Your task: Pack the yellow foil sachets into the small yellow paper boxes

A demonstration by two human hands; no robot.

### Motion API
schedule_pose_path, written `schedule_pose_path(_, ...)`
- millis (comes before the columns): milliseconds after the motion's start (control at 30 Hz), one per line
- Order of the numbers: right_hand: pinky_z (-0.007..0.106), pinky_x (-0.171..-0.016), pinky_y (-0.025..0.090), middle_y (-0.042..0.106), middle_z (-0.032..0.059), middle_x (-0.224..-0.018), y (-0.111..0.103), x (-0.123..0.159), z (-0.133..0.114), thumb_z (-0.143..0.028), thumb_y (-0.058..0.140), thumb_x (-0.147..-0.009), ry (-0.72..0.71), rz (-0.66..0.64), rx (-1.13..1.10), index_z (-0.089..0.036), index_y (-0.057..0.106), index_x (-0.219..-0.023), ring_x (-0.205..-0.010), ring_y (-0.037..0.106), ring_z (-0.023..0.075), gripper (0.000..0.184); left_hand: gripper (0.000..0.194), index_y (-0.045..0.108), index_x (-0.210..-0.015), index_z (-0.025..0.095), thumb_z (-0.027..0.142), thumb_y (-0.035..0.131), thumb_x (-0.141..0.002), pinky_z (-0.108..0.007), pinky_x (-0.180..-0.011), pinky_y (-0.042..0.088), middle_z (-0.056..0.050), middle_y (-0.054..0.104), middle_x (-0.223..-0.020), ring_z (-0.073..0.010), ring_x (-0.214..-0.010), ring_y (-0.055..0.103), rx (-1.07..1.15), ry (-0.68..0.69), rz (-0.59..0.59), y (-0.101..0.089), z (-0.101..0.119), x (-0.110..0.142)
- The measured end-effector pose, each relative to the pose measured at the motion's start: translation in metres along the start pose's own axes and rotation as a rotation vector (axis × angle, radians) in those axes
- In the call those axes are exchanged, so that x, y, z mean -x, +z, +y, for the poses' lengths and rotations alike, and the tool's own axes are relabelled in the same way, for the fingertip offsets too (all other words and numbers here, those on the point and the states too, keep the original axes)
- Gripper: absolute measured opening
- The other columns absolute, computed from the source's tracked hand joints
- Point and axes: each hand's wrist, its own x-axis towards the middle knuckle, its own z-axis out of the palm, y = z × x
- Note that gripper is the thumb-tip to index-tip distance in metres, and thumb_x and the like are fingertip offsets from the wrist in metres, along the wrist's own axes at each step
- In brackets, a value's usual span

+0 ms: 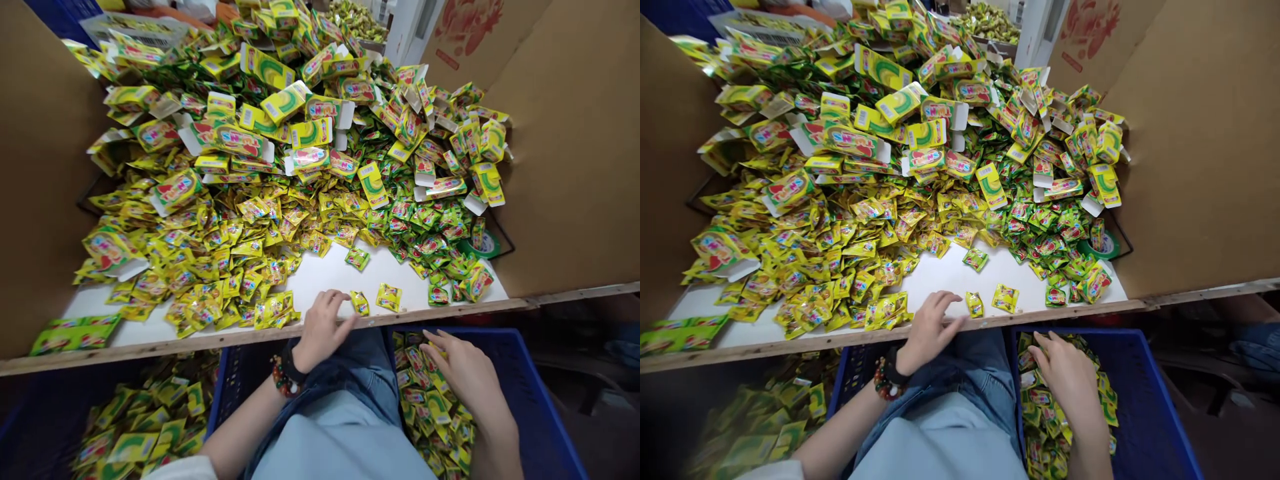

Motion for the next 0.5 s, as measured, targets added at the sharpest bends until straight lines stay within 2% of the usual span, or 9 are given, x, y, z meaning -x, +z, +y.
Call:
schedule_pose_path(33,0.044,-0.071,0.061,0.077,0.0115,-0.098,0.004,-0.008,0.006,-0.034,0.066,-0.082,0.006,-0.008,0.026,-0.026,0.078,-0.096,-0.083,0.075,0.0317,0.021,0.025,0.058,-0.108,0.02,0.039,0.05,-0.093,-0.043,-0.084,0.052,-0.011,0.062,-0.105,-0.0273,-0.1,0.057,-0.091,-0.069,-0.008,-0.005,-0.005,-0.008)
schedule_pose_path(100,0.046,-0.085,0.058,0.076,0.0109,-0.105,0.024,-0.037,0.003,-0.031,0.062,-0.085,-0.056,-0.055,-0.091,-0.023,0.076,-0.103,-0.097,0.072,0.0307,0.024,0.021,0.06,-0.103,0.017,0.032,0.048,-0.094,-0.042,-0.076,0.052,-0.013,0.061,-0.103,-0.0306,-0.099,0.055,-0.281,-0.176,-0.014,-0.013,-0.018,-0.032)
schedule_pose_path(167,0.045,-0.099,0.051,0.072,0.0106,-0.116,0.054,-0.08,-0.017,-0.023,0.055,-0.088,-0.093,-0.049,-0.274,-0.02,0.071,-0.113,-0.111,0.067,0.0268,0.03,0.023,0.058,-0.107,0.013,0.028,0.05,-0.091,-0.042,-0.072,0.052,-0.019,0.059,-0.109,-0.0347,-0.104,0.053,-0.424,-0.25,0.024,-0.02,-0.034,-0.062)
schedule_pose_path(267,0.045,-0.109,0.04,0.065,0.0147,-0.128,0.094,-0.142,-0.053,-0.012,0.054,-0.084,-0.003,-0.001,-0.387,-0.014,0.066,-0.12,-0.127,0.055,0.0264,0.037,0.031,0.055,-0.111,0.008,0.026,0.057,-0.086,-0.043,-0.075,0.051,-0.024,0.055,-0.114,-0.0371,-0.108,0.05,-0.466,-0.374,0.081,-0.031,-0.056,-0.106)
schedule_pose_path(367,0.047,-0.103,0.042,0.069,0.0189,-0.114,0.111,-0.174,-0.071,-0.01,0.061,-0.078,0.052,0.021,-0.429,-0.012,0.066,-0.115,-0.119,0.057,0.0296,0.037,0.032,0.057,-0.107,0.006,0.02,0.065,-0.079,-0.045,-0.081,0.05,-0.026,0.055,-0.116,-0.0383,-0.111,0.049,-0.356,-0.395,0.073,-0.038,-0.069,-0.128)
schedule_pose_path(433,0.042,-0.095,0.047,0.07,0.0155,-0.101,0.11,-0.178,-0.07,-0.016,0.068,-0.075,0.064,0.008,-0.485,-0.014,0.07,-0.099,-0.108,0.061,0.0283,0.024,0.027,0.059,-0.104,0.008,0.018,0.063,-0.079,-0.045,-0.084,0.049,-0.023,0.058,-0.114,-0.0358,-0.11,0.052,-0.292,-0.36,0.075,-0.04,-0.072,-0.129)
schedule_pose_path(500,0.037,-0.086,0.05,0.07,0.0092,-0.087,0.105,-0.173,-0.065,-0.027,0.071,-0.074,0.055,-0.034,-0.572,-0.016,0.07,-0.08,-0.095,0.064,0.0249,0.012,0.02,0.061,-0.101,0.013,0.018,0.06,-0.081,-0.041,-0.084,0.049,-0.016,0.064,-0.104,-0.03,-0.101,0.057,-0.202,-0.324,0.067,-0.04,-0.072,-0.124)
